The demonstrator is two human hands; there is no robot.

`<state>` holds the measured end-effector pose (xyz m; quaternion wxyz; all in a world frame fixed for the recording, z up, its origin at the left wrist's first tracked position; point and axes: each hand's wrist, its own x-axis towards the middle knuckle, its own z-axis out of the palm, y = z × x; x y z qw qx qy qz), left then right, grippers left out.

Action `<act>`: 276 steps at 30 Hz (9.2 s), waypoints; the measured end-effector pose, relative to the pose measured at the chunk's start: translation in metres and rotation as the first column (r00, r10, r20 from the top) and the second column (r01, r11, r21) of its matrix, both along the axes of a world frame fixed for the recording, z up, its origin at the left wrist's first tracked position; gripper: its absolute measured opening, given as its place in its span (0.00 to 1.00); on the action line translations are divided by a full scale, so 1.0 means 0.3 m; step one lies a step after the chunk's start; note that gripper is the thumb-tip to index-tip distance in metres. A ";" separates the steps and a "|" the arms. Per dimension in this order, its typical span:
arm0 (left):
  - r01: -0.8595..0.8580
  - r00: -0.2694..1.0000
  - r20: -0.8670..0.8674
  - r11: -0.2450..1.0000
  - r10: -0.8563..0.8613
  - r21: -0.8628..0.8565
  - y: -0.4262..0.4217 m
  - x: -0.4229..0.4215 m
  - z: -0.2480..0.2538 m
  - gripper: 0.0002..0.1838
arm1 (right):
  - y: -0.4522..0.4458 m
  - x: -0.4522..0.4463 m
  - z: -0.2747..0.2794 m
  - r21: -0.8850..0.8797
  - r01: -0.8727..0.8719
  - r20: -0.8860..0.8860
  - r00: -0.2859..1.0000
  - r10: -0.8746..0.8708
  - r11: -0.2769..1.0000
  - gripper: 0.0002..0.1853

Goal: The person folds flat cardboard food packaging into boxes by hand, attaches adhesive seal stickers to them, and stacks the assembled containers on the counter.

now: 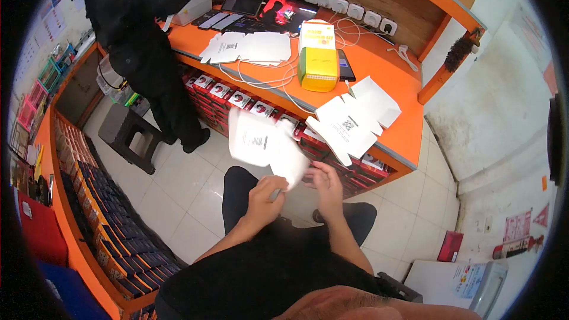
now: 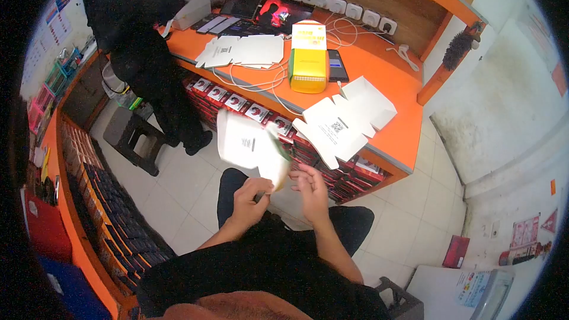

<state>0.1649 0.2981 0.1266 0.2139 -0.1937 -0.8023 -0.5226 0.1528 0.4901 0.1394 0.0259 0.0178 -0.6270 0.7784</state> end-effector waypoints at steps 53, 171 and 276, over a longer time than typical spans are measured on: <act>-0.219 0.792 0.553 0.725 -0.259 0.653 0.059 0.038 -0.136 0.05 | -0.079 0.041 -0.089 0.312 -0.029 -0.090 0.994 0.060 0.950 0.06; -0.792 0.608 0.190 0.605 0.771 0.080 -0.822 -0.340 0.977 0.15 | -1.170 -0.740 1.075 0.279 -0.611 -0.373 0.642 0.670 0.741 0.06; -0.784 0.596 0.177 0.520 0.783 0.340 -0.722 -0.372 1.133 0.05 | -1.092 -0.757 1.120 0.358 -0.631 -0.527 0.472 0.707 0.688 0.13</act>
